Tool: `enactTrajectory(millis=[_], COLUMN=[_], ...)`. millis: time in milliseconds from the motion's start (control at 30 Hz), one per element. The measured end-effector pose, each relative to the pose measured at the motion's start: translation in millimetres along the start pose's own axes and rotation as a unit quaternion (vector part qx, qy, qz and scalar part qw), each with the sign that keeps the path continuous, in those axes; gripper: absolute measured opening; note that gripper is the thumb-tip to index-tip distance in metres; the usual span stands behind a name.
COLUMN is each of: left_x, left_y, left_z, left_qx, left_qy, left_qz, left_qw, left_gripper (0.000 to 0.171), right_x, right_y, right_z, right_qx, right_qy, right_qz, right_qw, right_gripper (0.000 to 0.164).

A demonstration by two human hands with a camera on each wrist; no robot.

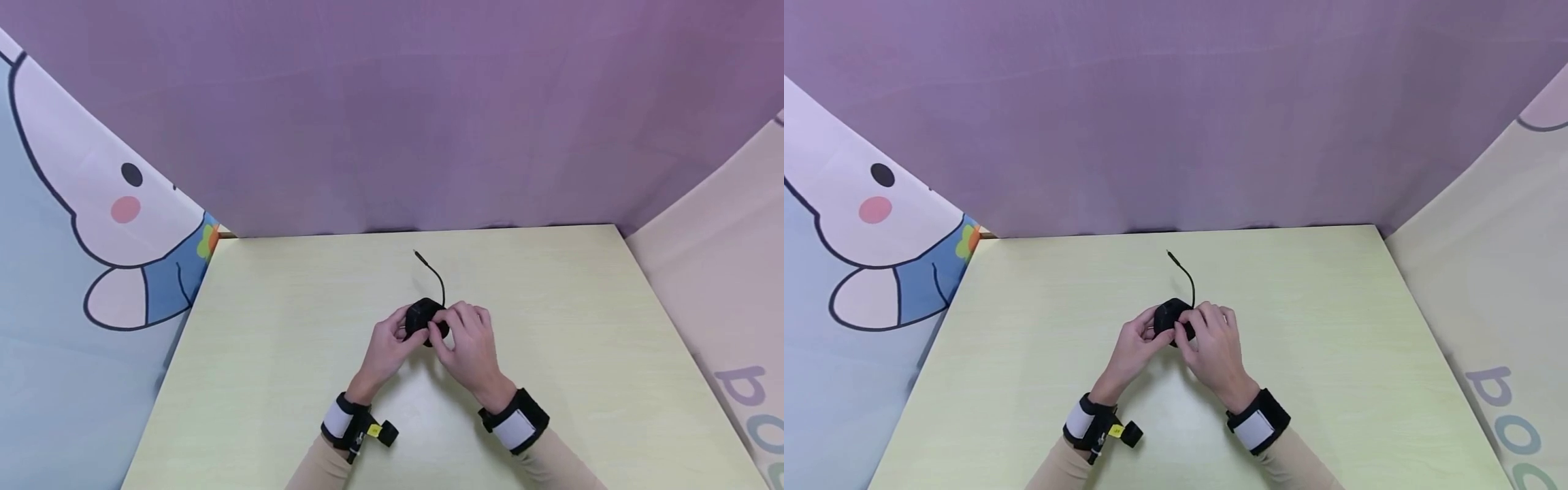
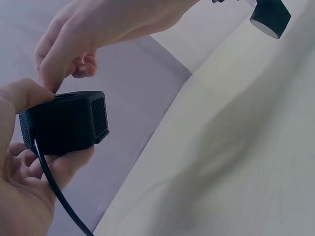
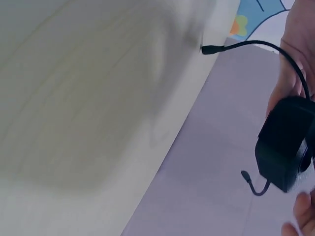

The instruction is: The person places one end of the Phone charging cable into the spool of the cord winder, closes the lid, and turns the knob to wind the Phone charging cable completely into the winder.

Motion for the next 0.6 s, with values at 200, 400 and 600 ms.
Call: enactTrajectory(millis=[200, 400, 600], left_x=[0.4, -0.2, 0.3], left_y=[-0.1, 0.5, 3.8], left_z=[-0.7, -0.9, -1.4], left_qx=[0.003, 0.009, 0.019], left_qy=[-0.005, -0.01, -0.012], left_qz=[-0.004, -0.009, -0.01], left_qw=[1.0, 0.9999, 0.9997], left_gripper=[0.045, 0.045, 0.046], right_x=[1.3, 3.3, 4.9], right_y=[-1.0, 4.5, 8.0], right_z=[0.1, -0.1, 1.6], right_qx=[0.075, 0.112, 0.153], right_qy=[-0.039, -0.065, -0.092], right_qz=[-0.007, -0.008, -0.016], right_qw=[0.996, 0.992, 0.984], right_gripper=[0.025, 0.027, 0.02])
Point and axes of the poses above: each hand's wrist, its own z-axis towards the middle knuckle, its own x-axis out of the back of the hand, y = z × x, the point moved 7 cm from there along z, towards the middle knuckle, and after that the axes turned 7 degrees about -z, right-handed, at the moved point
